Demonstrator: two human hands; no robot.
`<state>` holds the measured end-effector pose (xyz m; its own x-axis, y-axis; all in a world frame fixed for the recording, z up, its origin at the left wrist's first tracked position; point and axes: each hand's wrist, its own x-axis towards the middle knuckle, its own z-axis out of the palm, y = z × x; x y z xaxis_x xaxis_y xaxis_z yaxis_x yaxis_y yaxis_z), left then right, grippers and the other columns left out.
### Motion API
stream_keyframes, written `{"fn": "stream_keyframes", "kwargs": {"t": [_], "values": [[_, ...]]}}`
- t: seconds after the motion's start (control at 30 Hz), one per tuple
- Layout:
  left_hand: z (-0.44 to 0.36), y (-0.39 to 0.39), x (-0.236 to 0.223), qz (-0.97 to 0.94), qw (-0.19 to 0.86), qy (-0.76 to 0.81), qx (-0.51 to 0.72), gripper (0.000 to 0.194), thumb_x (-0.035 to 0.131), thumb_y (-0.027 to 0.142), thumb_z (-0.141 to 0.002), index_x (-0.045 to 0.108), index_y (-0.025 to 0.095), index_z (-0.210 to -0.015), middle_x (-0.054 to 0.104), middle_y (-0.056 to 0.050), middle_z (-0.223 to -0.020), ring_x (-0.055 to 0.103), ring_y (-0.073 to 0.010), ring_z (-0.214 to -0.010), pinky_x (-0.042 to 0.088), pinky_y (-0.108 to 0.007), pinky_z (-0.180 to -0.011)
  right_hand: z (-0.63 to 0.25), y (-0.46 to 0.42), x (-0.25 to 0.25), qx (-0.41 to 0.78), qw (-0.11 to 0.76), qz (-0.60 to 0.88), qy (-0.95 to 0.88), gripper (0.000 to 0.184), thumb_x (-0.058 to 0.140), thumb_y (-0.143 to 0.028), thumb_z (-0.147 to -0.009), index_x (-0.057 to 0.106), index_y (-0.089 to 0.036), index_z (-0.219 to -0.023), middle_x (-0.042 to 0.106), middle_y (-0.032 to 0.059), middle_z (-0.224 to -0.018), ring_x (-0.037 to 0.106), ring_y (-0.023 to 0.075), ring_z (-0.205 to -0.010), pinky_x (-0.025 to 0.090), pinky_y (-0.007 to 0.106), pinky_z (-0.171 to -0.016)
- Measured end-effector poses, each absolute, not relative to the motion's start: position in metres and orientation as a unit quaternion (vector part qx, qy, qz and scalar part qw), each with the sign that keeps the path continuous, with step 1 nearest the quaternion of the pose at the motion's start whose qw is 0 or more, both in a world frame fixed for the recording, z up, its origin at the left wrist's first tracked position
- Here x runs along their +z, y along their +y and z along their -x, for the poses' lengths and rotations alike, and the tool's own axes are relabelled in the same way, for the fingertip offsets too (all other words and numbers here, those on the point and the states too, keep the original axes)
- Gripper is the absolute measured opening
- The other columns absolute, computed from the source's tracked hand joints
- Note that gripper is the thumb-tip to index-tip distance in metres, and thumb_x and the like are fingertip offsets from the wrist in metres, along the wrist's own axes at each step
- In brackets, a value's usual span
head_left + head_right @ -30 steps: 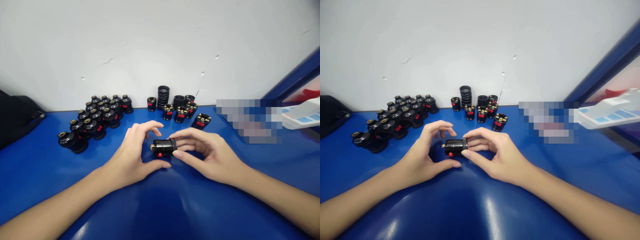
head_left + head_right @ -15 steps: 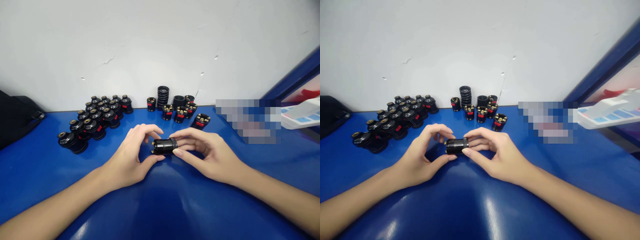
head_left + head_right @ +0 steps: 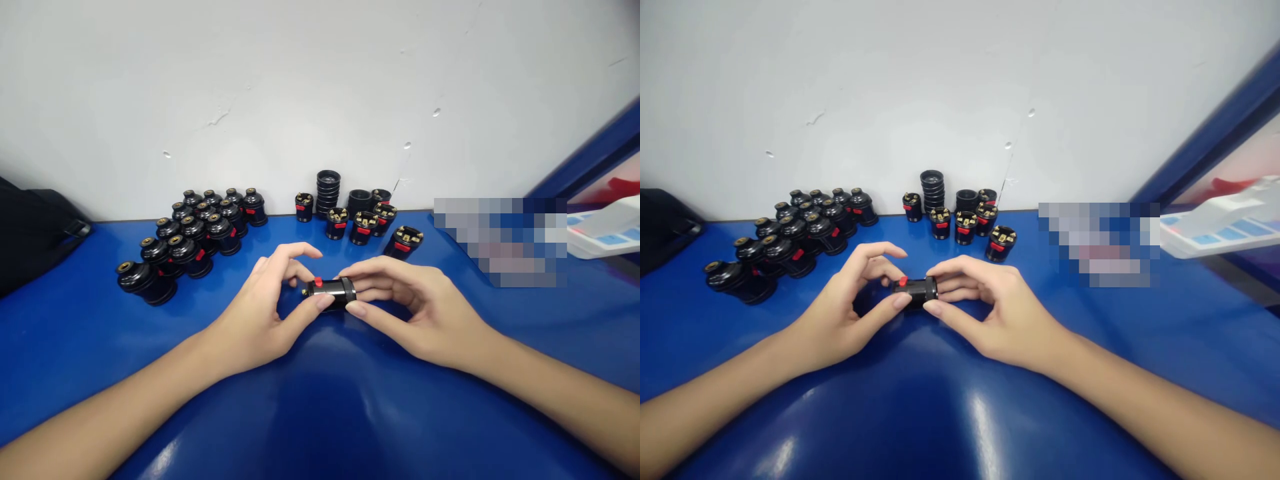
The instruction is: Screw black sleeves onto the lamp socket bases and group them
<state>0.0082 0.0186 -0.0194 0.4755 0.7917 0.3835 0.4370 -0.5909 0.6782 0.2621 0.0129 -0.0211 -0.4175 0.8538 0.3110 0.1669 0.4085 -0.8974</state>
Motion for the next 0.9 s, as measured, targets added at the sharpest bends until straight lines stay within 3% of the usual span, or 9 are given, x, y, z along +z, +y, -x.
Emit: {"fn": "stream_keyframes", "kwargs": {"t": [0.1,0.23,0.33,0.43,0.53,0.73,0.9], "values": [[-0.007,0.019,-0.022,-0.826,0.226,0.353,0.377,0.051,0.081,0.029,-0.098,0.049,0.029,-0.137,0.073,-0.004,-0.111,0.065,-0.0217,-0.096,0.051,-0.04,-0.09,-0.263,0.013,-0.022,0.417,0.414,0.356,-0.726,0.028,0.085,-0.032,-0.097,0.074,-0.022,-0.121,0.086,0.0072,-0.111,0.088,0.0233,-0.093,0.074,0.034,-0.093],[-0.006,0.02,-0.025,-0.853,0.154,0.319,0.384,0.049,0.083,0.018,-0.096,0.051,0.029,-0.131,0.071,-0.004,-0.115,0.064,-0.0215,-0.101,0.048,-0.037,-0.089,-0.263,0.013,-0.023,0.417,0.417,0.356,-0.725,0.028,0.085,-0.032,-0.097,0.073,-0.022,-0.121,0.086,0.0064,-0.112,0.088,0.0222,-0.096,0.073,0.032,-0.095],[-0.006,0.019,-0.023,-0.848,0.185,0.331,0.37,0.06,0.085,0.031,-0.096,0.046,0.03,-0.141,0.07,-0.005,-0.122,0.064,-0.0236,-0.109,0.048,-0.039,-0.096,-0.262,0.012,-0.022,0.419,0.417,0.351,-0.726,0.026,0.084,-0.03,-0.098,0.074,-0.022,-0.12,0.086,0.0058,-0.11,0.088,0.0206,-0.093,0.073,0.03,-0.094],[-0.007,0.018,-0.018,-0.83,0.261,0.377,0.317,0.045,0.063,0.044,-0.11,0.044,0.028,-0.147,0.073,-0.004,-0.113,0.066,-0.0234,-0.103,0.046,-0.041,-0.096,-0.261,0.012,-0.021,0.424,0.417,0.342,-0.728,0.027,0.084,-0.029,-0.098,0.074,-0.021,-0.122,0.085,0.0064,-0.111,0.088,0.0211,-0.095,0.073,0.031,-0.096],[-0.009,0.019,-0.014,-0.815,0.307,0.397,0.29,0.028,0.046,0.039,-0.115,0.051,0.026,-0.14,0.073,0.001,-0.091,0.066,-0.0201,-0.088,0.044,-0.038,-0.088,-0.262,0.012,-0.022,0.424,0.417,0.334,-0.731,0.03,0.085,-0.028,-0.098,0.074,-0.021,-0.124,0.085,0.0072,-0.114,0.088,0.0221,-0.1,0.072,0.033,-0.099],[-0.009,0.02,-0.016,-0.775,0.368,0.391,0.334,0.033,0.066,0.036,-0.106,0.049,0.027,-0.133,0.074,0.003,-0.091,0.063,-0.0181,-0.088,0.047,-0.034,-0.088,-0.263,0.011,-0.024,0.416,0.416,0.33,-0.738,0.031,0.085,-0.028,-0.097,0.073,-0.022,-0.125,0.084,0.0056,-0.117,0.087,0.0213,-0.105,0.07,0.032,-0.102],[-0.008,0.018,-0.019,-0.787,0.336,0.38,0.352,0.034,0.067,0.034,-0.105,0.041,0.028,-0.126,0.072,0.001,-0.096,0.063,-0.0189,-0.091,0.049,-0.036,-0.091,-0.261,0.011,-0.021,0.398,0.414,0.341,-0.744,0.028,0.084,-0.028,-0.098,0.071,-0.023,-0.122,0.083,0.0049,-0.116,0.086,0.02,-0.104,0.071,0.031,-0.102]]}}
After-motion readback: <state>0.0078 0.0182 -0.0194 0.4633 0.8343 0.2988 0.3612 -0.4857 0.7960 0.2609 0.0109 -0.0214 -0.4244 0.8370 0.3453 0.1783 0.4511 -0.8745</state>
